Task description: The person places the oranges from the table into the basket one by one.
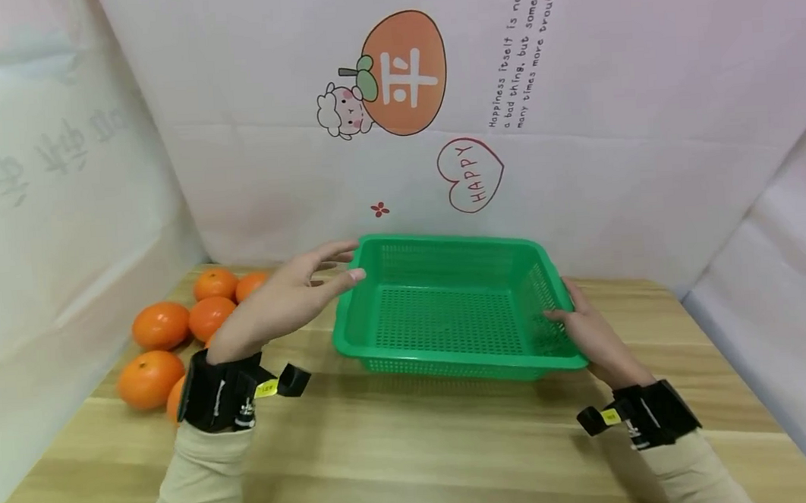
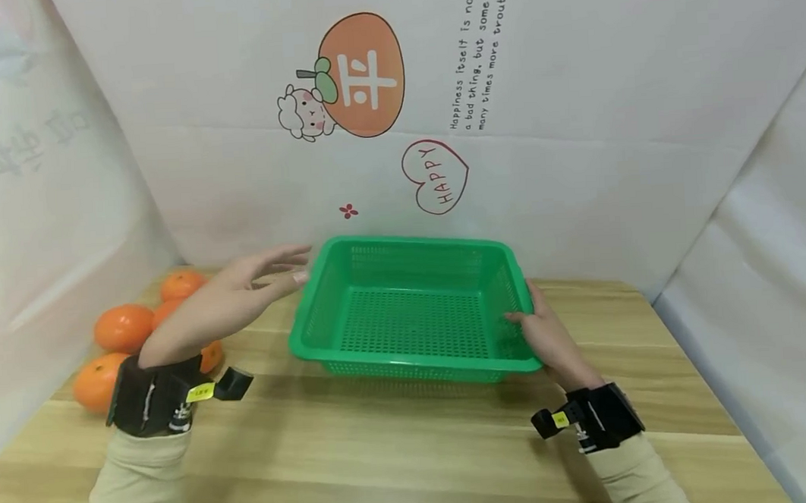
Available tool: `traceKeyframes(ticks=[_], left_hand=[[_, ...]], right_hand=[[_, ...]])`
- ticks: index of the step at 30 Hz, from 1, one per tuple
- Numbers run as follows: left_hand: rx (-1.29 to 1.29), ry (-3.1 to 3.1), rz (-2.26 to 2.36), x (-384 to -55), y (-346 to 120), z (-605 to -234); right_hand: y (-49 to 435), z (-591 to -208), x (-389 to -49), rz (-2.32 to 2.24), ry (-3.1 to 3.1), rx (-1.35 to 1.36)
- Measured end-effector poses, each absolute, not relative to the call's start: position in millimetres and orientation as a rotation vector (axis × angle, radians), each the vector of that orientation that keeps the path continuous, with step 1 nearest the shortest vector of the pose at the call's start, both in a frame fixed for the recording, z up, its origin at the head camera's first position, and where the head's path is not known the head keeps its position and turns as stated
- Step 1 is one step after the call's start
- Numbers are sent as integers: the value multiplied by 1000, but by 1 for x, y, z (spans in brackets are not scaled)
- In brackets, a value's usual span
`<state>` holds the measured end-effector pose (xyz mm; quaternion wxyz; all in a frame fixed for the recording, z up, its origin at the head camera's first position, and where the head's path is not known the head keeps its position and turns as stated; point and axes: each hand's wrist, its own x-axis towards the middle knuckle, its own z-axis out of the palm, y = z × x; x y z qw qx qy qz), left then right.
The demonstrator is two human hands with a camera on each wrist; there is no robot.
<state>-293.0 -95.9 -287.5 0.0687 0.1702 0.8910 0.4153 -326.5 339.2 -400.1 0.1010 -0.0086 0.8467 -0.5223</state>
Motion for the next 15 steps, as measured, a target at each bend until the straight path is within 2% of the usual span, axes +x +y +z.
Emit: traceKeyframes(ticks=[6, 15], left_hand=[[515, 2851, 1098, -276, -106, -301], [317, 3051, 819, -272, -171, -314]], right_hand=[[343, -403, -321, -1552, 2475, -6], [337, -398, -324, -1529, 2435, 32]])
